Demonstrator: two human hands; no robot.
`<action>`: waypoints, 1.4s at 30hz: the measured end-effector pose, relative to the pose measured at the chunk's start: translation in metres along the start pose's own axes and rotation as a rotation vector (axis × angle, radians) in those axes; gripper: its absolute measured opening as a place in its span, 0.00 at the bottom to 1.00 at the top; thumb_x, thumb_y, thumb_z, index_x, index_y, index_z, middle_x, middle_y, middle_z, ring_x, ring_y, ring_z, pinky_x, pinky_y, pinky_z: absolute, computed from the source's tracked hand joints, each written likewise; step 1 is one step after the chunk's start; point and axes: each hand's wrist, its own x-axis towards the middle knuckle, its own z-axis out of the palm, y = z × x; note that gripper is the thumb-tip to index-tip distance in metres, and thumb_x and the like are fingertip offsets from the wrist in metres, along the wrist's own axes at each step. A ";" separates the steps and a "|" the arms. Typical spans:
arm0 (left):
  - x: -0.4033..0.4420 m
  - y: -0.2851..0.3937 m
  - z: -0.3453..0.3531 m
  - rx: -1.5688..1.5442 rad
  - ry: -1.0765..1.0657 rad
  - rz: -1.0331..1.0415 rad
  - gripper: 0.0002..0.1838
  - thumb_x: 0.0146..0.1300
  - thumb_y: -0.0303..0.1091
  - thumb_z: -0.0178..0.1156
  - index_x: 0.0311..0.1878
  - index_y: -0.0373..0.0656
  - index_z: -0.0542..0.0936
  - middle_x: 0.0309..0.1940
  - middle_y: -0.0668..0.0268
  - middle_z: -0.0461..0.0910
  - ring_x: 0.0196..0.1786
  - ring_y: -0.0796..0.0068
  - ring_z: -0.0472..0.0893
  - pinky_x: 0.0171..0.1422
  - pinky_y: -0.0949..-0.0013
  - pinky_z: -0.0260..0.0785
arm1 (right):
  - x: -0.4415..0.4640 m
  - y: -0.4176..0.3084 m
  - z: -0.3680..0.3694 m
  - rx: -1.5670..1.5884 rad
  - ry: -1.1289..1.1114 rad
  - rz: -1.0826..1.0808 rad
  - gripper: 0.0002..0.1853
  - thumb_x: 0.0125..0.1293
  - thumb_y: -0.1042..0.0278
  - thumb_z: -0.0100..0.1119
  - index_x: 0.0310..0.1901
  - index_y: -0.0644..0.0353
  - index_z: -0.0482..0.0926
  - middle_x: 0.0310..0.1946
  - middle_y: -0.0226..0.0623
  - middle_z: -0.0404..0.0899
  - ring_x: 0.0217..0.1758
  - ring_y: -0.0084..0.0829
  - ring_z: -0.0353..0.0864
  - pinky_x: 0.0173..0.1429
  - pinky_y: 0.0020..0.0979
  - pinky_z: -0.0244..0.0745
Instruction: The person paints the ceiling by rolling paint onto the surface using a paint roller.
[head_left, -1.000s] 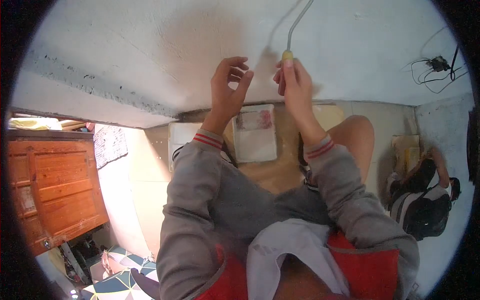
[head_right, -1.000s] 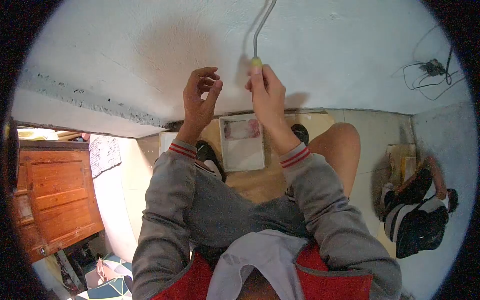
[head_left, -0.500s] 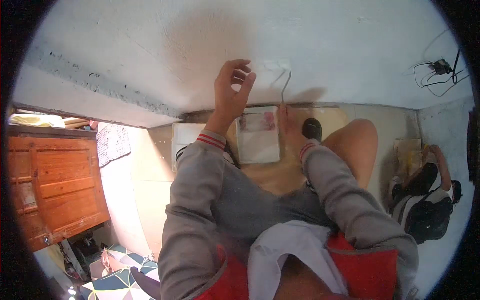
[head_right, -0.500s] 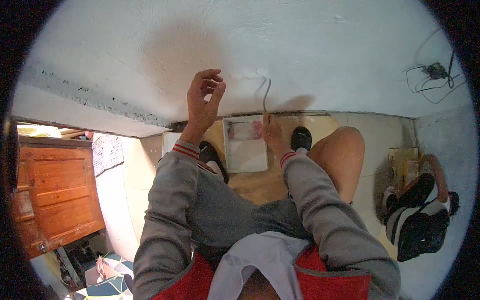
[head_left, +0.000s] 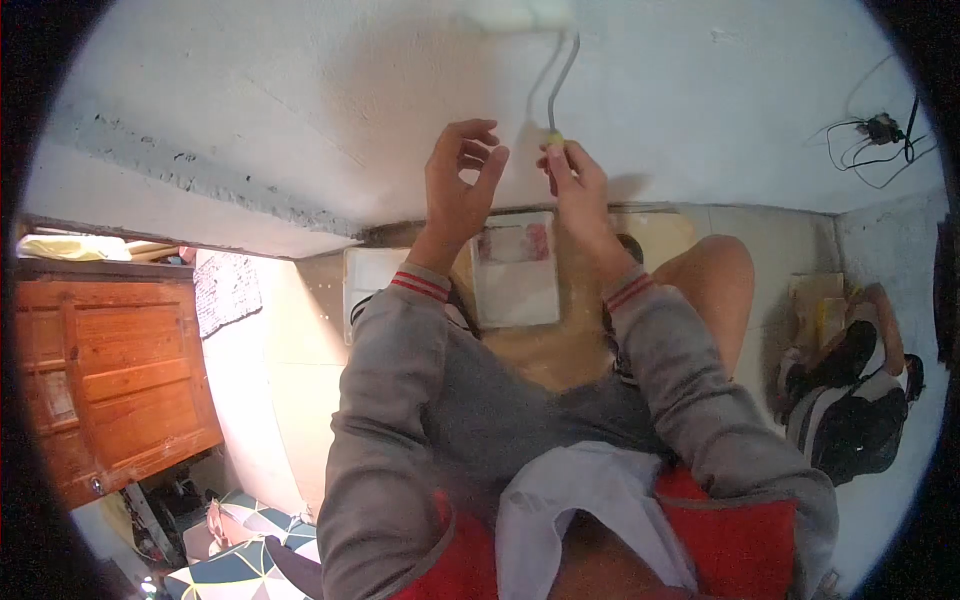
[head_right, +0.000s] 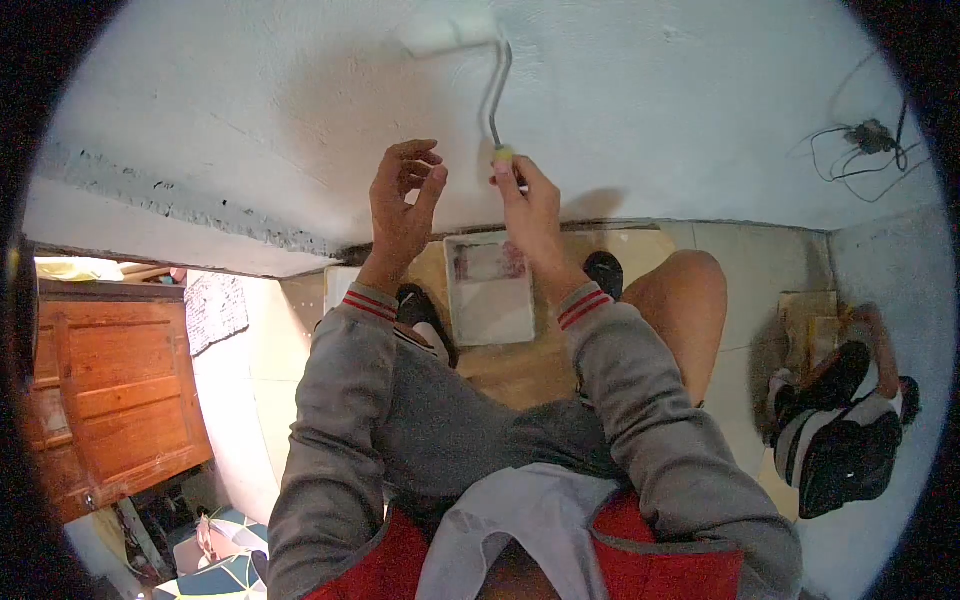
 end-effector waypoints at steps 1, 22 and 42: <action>0.000 0.000 0.001 0.001 -0.009 0.004 0.15 0.68 0.25 0.68 0.57 0.40 0.80 0.44 0.63 0.83 0.40 0.77 0.82 0.45 0.70 0.79 | 0.002 -0.016 -0.003 0.031 -0.029 -0.021 0.21 0.82 0.53 0.55 0.52 0.67 0.83 0.34 0.39 0.87 0.38 0.25 0.83 0.46 0.32 0.78; 0.001 -0.003 -0.001 -0.014 -0.002 0.004 0.16 0.68 0.25 0.68 0.57 0.40 0.80 0.43 0.64 0.83 0.41 0.77 0.82 0.46 0.71 0.78 | -0.044 0.201 0.018 -0.094 -0.230 0.270 0.19 0.84 0.51 0.47 0.38 0.56 0.75 0.24 0.27 0.73 0.24 0.22 0.72 0.28 0.31 0.72; 0.001 -0.004 -0.001 -0.014 0.005 0.014 0.16 0.68 0.25 0.68 0.58 0.40 0.80 0.43 0.64 0.83 0.41 0.76 0.83 0.46 0.71 0.79 | -0.010 -0.050 -0.004 -0.066 -0.123 -0.042 0.22 0.82 0.52 0.53 0.39 0.67 0.80 0.24 0.40 0.84 0.24 0.26 0.81 0.32 0.34 0.76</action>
